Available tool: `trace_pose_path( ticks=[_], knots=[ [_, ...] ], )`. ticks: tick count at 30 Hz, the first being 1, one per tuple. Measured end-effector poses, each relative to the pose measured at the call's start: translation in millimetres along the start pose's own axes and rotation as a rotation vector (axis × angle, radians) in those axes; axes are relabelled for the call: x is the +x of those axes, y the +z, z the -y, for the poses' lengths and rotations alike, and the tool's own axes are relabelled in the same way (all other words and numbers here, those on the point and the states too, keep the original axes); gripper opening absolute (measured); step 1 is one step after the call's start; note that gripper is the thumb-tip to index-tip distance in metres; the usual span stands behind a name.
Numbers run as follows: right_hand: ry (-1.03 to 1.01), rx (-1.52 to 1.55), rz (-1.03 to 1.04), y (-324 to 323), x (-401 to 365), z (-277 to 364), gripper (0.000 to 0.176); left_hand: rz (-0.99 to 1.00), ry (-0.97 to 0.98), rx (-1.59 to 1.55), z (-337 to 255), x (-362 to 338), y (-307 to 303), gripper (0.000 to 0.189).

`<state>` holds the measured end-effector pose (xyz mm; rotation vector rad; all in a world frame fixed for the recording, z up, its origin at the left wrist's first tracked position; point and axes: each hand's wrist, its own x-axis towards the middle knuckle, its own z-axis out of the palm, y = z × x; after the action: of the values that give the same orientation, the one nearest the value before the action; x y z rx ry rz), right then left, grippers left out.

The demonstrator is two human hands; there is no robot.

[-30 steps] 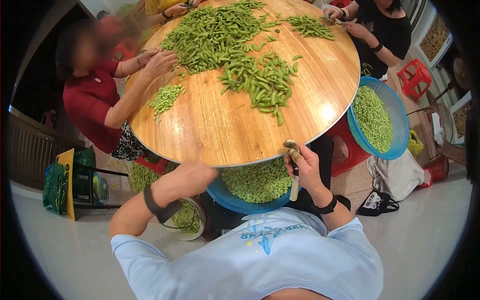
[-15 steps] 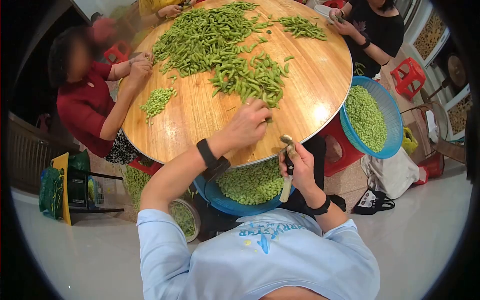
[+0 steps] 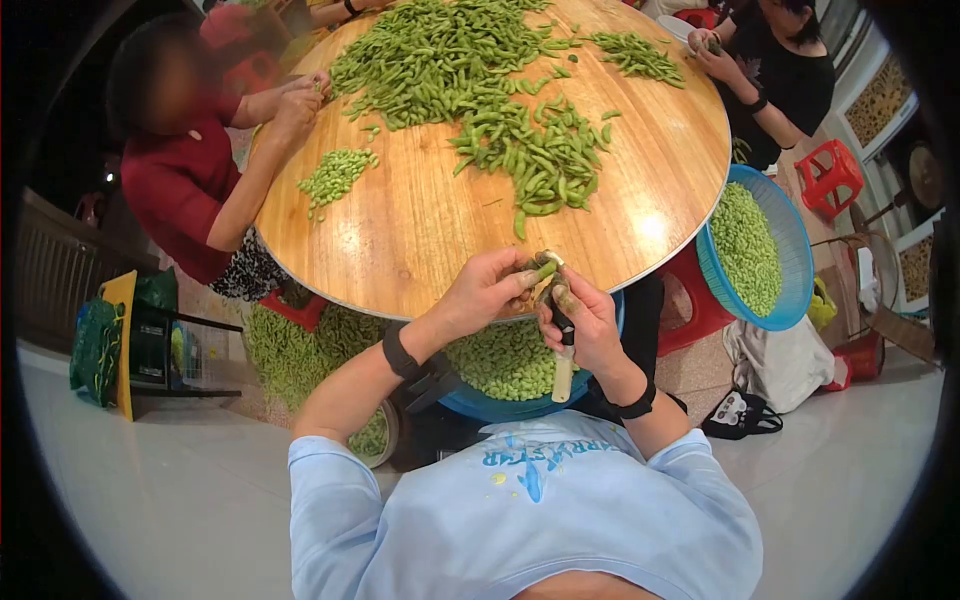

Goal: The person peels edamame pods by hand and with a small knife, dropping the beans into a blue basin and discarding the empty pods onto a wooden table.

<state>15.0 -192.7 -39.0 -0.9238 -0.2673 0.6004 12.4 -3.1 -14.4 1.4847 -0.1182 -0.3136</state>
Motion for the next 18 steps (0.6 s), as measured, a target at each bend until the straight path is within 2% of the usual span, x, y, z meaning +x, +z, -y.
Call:
trace_pose_path(
  ticks=[8, 11, 13, 17, 18],
  knots=[
    [-0.056, -0.038, -0.052, 10, 3, -4, 0.036, -0.102, 0.179, 0.234, 7, -10, -3, 0.014],
    [-0.05, 0.0, -0.067, 9, 4, -7, 0.033, -0.066, 0.105, 0.055, 9, -8, -6, 0.013],
    [0.006, 0.092, -0.047, 9, 2, -4, 0.031, 0.11, -0.181, -0.466, 8, -7, -11, 0.013],
    [0.135, 0.244, -0.041, 12, -3, 7, 0.028, 0.142, -0.278, -0.618, 5, -7, -7, 0.013],
    [0.114, 0.255, -0.045, 11, -4, 7, 0.028, 0.063, -0.234, -0.345, 6, -6, -8, 0.012]
  ],
)
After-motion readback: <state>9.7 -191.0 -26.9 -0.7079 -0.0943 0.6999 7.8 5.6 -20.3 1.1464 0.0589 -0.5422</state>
